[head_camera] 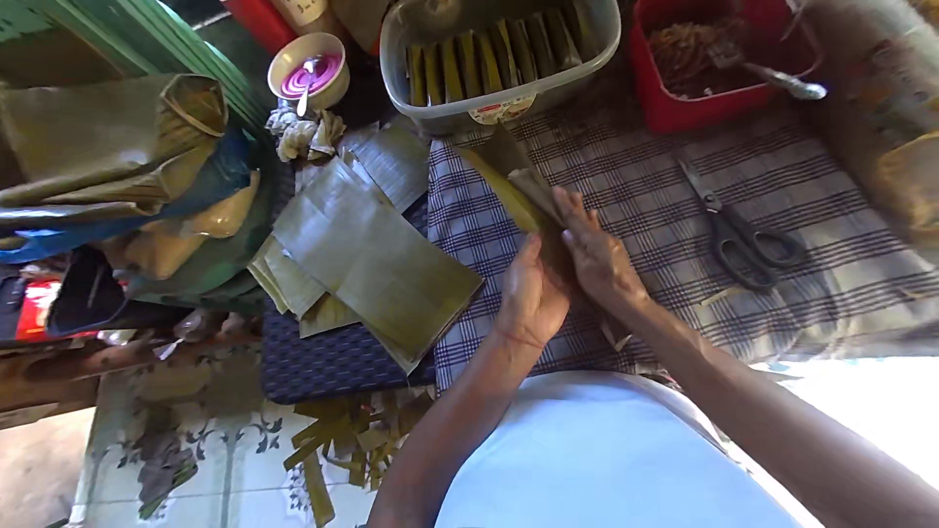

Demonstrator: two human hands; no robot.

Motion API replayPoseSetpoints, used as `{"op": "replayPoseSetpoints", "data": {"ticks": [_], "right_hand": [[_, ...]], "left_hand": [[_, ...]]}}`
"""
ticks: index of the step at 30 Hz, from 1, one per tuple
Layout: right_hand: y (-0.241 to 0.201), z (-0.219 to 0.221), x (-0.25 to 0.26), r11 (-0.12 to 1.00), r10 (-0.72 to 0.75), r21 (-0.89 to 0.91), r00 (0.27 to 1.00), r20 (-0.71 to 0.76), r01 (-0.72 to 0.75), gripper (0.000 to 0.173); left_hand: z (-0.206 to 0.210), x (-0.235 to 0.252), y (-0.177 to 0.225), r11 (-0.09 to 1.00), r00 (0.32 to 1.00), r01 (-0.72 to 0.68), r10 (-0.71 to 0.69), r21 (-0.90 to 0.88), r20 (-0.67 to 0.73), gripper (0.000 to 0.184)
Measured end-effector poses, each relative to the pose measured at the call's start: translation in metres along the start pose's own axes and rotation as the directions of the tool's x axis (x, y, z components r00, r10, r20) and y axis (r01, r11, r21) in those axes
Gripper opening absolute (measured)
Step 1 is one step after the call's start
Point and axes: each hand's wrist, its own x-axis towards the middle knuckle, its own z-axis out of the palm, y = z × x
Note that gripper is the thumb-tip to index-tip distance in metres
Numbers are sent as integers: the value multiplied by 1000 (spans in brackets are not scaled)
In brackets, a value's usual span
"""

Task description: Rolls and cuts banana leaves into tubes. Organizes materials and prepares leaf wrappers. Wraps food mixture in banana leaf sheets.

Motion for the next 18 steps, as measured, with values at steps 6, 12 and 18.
{"op": "replayPoseSetpoints", "data": {"ticks": [6,12,18], "right_hand": [[-41,-2,-8,932,56,353,995,83,-82,49],[1,-64,0,931,252,223,950,182,-289,44],[20,-89,45,953,256,74,911,324,-295,29]], "left_hand": [[14,1,2,998,993,31,-25,50,-119,40],[-24,-2,-4,995,996,23,-31,102,79,42],[-28,19,11,921,964,-263,264,288,39,47]]}}
